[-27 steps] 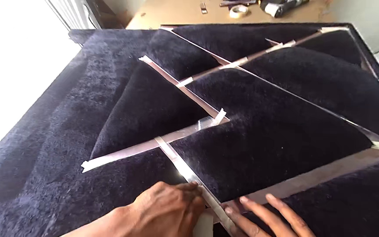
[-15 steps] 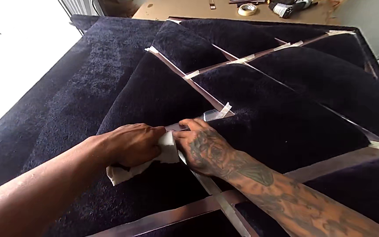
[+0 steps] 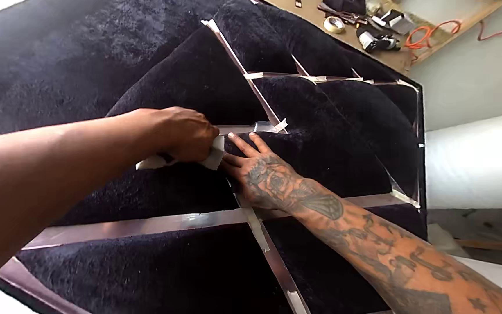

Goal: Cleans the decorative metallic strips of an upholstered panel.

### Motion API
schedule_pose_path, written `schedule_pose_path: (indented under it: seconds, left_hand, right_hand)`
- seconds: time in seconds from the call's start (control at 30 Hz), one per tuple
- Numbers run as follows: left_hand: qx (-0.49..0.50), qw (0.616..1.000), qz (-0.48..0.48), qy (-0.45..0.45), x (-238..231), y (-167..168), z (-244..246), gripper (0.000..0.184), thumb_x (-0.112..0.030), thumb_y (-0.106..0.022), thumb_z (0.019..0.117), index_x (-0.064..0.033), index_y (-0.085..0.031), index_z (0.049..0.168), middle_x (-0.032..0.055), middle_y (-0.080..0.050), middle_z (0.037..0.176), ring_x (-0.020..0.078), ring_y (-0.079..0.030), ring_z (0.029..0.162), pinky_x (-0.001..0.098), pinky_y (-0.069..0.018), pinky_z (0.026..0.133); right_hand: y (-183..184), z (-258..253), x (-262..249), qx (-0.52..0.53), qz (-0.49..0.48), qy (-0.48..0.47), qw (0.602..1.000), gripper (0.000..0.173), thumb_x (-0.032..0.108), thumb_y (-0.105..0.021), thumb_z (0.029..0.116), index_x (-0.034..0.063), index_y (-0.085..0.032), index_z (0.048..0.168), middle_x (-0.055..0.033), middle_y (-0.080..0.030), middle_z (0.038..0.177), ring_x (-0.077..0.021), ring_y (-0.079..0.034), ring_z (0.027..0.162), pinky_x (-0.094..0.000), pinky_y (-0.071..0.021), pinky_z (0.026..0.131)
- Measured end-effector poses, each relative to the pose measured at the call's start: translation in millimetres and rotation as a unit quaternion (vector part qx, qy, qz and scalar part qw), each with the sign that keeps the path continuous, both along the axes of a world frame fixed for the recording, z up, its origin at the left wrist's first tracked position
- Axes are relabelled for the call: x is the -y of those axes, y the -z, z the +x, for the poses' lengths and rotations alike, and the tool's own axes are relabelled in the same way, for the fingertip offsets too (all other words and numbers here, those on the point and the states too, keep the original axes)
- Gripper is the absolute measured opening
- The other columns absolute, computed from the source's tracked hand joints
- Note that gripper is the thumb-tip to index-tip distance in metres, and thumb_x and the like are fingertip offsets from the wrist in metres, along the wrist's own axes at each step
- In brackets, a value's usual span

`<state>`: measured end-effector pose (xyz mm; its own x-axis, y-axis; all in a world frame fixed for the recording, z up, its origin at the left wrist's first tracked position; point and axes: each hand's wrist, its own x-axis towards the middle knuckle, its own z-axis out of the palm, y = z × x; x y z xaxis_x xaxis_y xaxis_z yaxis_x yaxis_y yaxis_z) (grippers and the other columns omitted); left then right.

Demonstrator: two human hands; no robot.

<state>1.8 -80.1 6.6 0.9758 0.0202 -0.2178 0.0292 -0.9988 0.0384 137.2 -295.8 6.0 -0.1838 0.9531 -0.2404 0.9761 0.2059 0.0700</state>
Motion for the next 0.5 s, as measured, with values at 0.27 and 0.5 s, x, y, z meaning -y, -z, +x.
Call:
schedule_pose_path:
  seconds: [0.27,0.5]
  left_hand:
    - [0.003,1.0,-0.023,0.012,-7.1,5.4,0.2,0.02,-0.034,-0.053,0.0876,-0.0168,-0.062,0.091,0.0025,-0.055,0.065,0.0263,-0.063,0.061,0.0481,-0.0457,0.047]
    - [0.063,0.997,-0.014,0.048,-18.3,34.1,8.2,0.022,-0.036,-0.054,0.0824,-0.016,-0.062,0.087,0.0026,-0.053,0.061,0.0271,-0.06,0.056,0.0463,-0.0416,0.044]
  right_hand:
    - [-14.3,3.9,-12.8,0.034,-0.064,-0.04,0.997,0.065,0.043,-0.065,0.0887,0.0251,-0.054,0.15,0.0025,-0.043,0.163,-0.0371,-0.02,0.158,-0.0692,-0.0173,0.121]
    - [-22.1,3.1,-10.2,0.029,-0.109,-0.036,0.993,0.1,0.077,-0.07,0.0723,0.026,-0.047,0.156,0.0001,-0.037,0.166,-0.0393,-0.012,0.159,-0.0712,-0.0101,0.122]
